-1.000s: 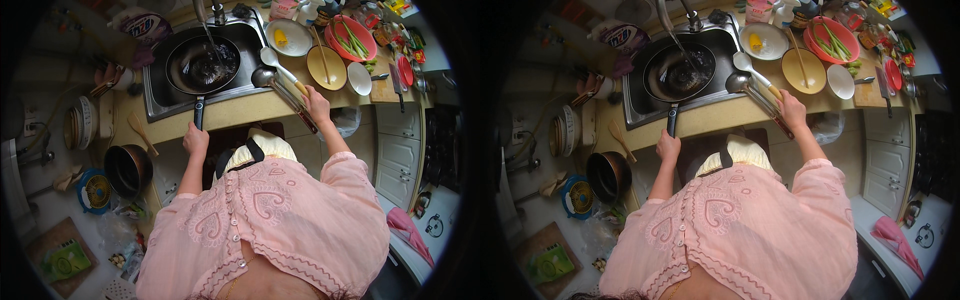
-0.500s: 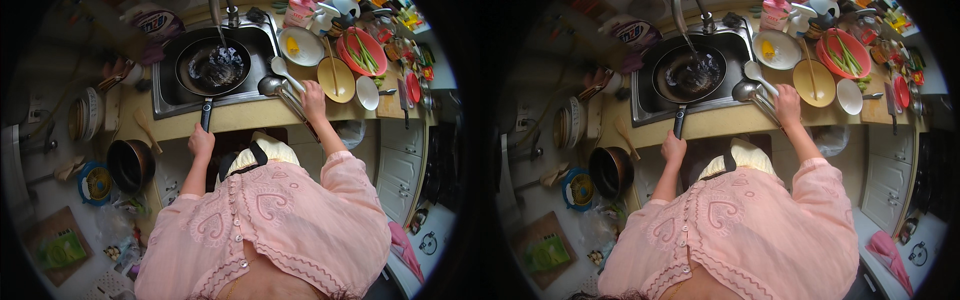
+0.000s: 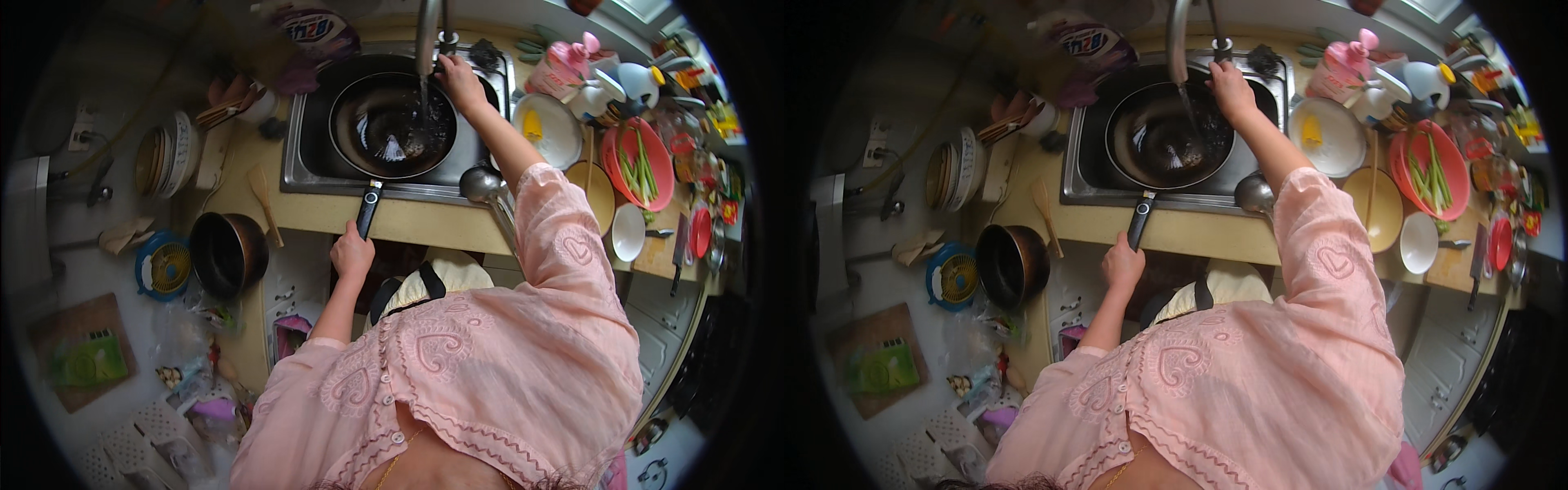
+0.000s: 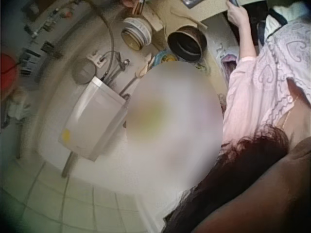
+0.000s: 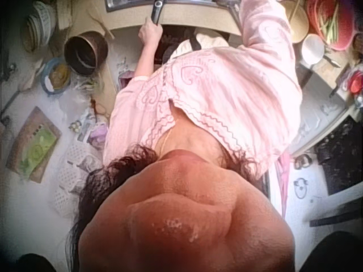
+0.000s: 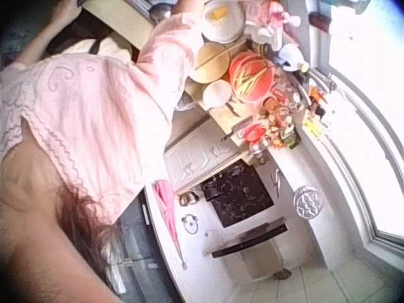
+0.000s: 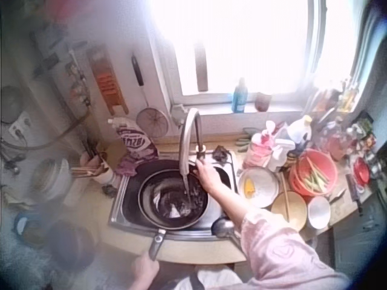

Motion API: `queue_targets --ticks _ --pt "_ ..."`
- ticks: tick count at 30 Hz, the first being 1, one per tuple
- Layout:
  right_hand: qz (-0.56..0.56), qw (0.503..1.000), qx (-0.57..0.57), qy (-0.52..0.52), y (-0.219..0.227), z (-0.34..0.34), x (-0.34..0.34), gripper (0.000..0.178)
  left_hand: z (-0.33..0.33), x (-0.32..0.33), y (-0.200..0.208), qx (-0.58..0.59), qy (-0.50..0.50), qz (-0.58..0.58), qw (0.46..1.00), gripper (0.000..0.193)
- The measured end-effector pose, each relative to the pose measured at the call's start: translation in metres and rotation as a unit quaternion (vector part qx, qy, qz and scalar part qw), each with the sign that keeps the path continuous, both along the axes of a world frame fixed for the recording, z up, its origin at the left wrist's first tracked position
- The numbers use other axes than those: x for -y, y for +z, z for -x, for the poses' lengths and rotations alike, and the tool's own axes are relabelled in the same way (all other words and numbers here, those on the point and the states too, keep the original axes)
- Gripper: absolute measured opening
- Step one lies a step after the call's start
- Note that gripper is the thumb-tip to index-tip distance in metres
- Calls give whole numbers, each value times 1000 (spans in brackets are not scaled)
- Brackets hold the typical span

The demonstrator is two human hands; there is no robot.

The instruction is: The person washes a frying pan and a ladle in the kitchen sink using a brush and running water. They scrub the interior of the pan, rinse it, and then scrub and rinse the ladle under the faucet.

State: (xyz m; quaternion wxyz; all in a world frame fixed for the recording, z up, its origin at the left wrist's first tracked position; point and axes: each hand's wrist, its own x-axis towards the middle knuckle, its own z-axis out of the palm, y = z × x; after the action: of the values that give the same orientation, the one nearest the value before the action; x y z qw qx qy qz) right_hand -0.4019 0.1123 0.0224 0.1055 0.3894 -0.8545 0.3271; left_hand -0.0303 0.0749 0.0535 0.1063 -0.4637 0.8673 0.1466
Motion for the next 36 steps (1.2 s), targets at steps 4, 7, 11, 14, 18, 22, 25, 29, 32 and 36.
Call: queue_targets --ticks 4,7,11,14,18,22,25,29,32,36 --pt "-95 995 32 3 5 8 29 11 -6 0 -2 -3 20 -10 1000 24" --pt "-148 989 -6 14 4 24 30 11 -2 0 -1 5 26 -17 999 24" --pt "-126 991 49 -1 8 53 33 16 1 0 -1 4 36 -33 999 28" --pt "-10 998 51 -34 -10 50 29 20 2 0 -1 -3 37 -34 999 27" --pt "162 979 74 -99 9 -20 4 20 3 -1 0 -28 54 -47 997 25" --pt "14 864 489 115 -30 -146 -24 24 -5 2 -11 -76 80 -94 989 24" --pt "-68 648 746 140 -21 -236 -30 43 -8 6 -18 -111 98 -146 978 24" --pt "43 522 847 85 -37 -286 -12 44 -12 13 -27 -178 88 -186 962 32" --pt "177 420 886 89 -41 -295 0 36 -10 13 -36 -215 111 -209 948 37" --pt "131 513 844 85 -35 -294 -2 23 0 12 -39 -274 219 -370 861 28"
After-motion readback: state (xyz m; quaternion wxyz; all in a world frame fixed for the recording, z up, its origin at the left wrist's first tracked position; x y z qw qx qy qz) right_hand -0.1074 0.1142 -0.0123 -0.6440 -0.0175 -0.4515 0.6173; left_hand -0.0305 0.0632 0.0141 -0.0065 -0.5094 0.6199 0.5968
